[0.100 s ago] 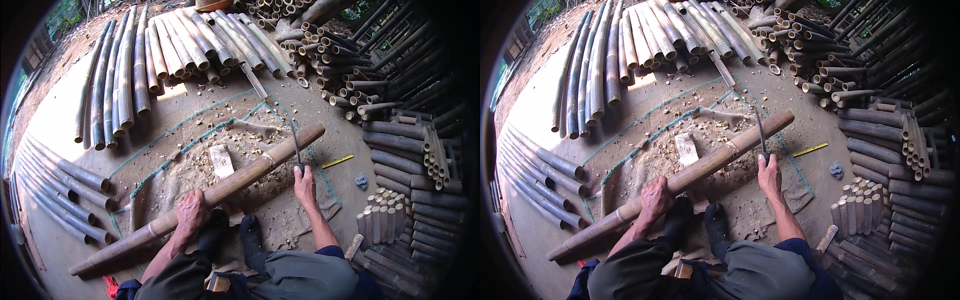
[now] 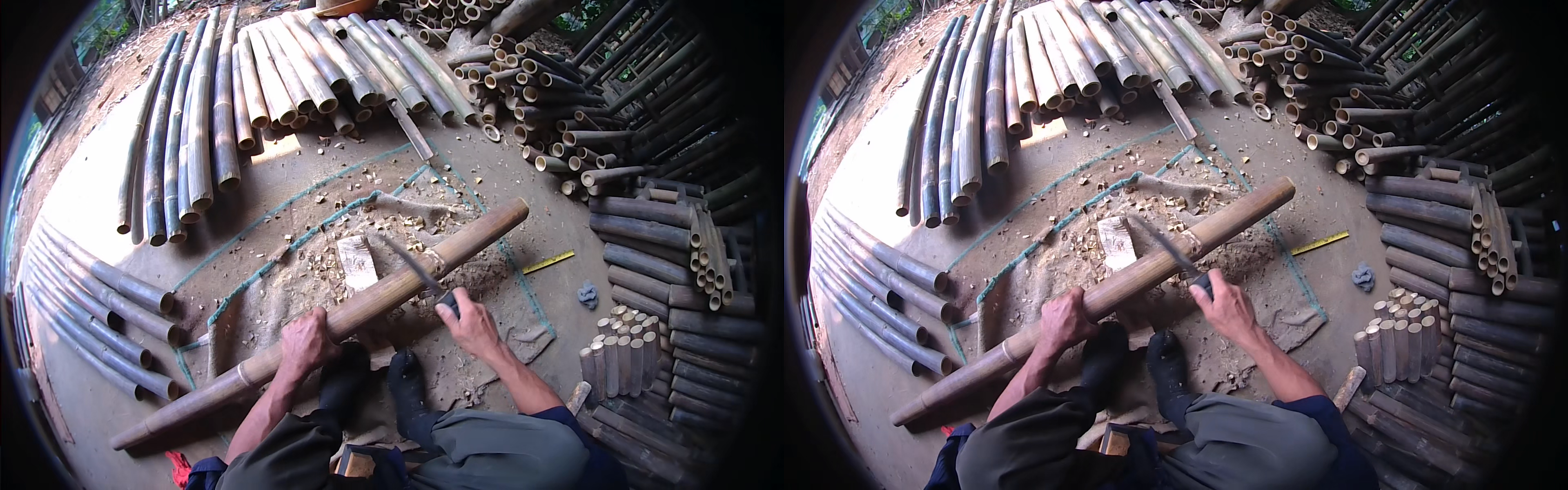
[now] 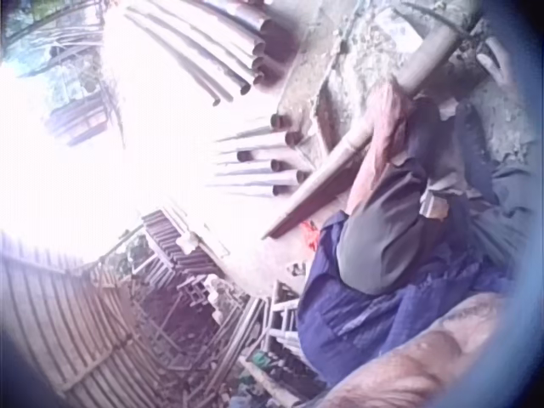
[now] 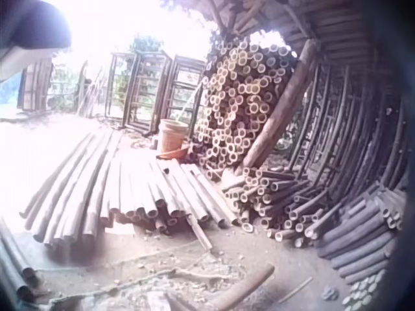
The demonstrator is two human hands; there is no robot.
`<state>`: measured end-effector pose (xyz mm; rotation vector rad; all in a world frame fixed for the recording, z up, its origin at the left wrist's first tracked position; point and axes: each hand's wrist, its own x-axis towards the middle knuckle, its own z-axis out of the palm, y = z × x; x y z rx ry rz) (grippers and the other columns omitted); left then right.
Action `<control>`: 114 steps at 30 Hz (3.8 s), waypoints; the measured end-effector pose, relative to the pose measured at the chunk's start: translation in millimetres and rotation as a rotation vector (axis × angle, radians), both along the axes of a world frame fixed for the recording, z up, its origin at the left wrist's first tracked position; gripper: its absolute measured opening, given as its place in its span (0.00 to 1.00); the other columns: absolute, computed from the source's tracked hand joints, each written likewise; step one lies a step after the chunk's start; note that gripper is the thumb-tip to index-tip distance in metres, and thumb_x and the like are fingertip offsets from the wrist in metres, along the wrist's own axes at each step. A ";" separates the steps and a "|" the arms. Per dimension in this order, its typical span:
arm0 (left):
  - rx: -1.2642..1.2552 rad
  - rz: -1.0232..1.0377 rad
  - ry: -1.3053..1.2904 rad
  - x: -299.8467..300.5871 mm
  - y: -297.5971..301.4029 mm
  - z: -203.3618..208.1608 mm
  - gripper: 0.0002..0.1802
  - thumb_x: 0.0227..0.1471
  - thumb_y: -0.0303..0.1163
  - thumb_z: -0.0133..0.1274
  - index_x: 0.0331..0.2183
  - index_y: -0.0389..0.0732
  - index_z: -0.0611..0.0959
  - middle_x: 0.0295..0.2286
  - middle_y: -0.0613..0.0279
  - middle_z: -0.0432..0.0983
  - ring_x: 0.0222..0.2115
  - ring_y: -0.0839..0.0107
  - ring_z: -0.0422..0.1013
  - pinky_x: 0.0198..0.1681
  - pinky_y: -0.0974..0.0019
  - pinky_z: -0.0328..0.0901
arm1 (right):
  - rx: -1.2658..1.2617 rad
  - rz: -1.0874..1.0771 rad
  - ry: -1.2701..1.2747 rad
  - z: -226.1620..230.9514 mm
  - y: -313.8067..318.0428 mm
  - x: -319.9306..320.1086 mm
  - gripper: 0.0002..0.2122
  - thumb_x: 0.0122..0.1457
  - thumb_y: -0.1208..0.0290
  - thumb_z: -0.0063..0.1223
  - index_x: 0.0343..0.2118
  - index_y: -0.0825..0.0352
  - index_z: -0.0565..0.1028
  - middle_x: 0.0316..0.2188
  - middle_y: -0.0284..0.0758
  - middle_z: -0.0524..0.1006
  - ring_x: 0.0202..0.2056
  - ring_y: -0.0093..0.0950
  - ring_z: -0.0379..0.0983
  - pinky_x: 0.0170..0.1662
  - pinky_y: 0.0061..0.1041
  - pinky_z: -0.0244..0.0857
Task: The person sits on the ground and uses a curved knife to shave the surface of long bamboo poles. They hold the pole with one hand and scrape the blade along its length to remove the outer layer, then place the finished pole aside.
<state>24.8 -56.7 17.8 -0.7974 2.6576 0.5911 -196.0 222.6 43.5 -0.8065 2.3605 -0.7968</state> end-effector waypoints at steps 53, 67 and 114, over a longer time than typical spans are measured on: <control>0.260 -0.020 0.194 -32.2 18.9 1.3 0.37 0.32 0.46 0.73 0.42 0.36 0.78 0.39 0.44 0.78 0.43 0.46 0.76 0.49 0.48 0.71 | -0.029 -0.080 0.303 -28.5 43.2 -11.6 0.19 0.72 0.52 0.52 0.45 0.67 0.68 0.31 0.51 0.78 0.35 0.58 0.78 0.36 0.52 0.68; -0.134 -0.029 0.298 -24.7 72.2 -8.5 0.42 0.37 0.45 0.72 0.51 0.37 0.73 0.44 0.50 0.74 0.49 0.51 0.72 0.54 0.49 0.64 | -0.095 -0.324 0.263 -53.9 51.4 -23.8 0.19 0.71 0.52 0.53 0.46 0.66 0.67 0.30 0.53 0.78 0.34 0.59 0.80 0.33 0.55 0.70; 0.640 0.005 0.123 -45.8 0.9 16.9 0.39 0.30 0.44 0.74 0.44 0.30 0.85 0.33 0.44 0.83 0.38 0.51 0.81 0.45 0.52 0.72 | -0.110 -0.165 0.143 -30.1 49.1 -31.8 0.19 0.72 0.52 0.51 0.45 0.67 0.67 0.29 0.50 0.77 0.30 0.58 0.76 0.36 0.53 0.69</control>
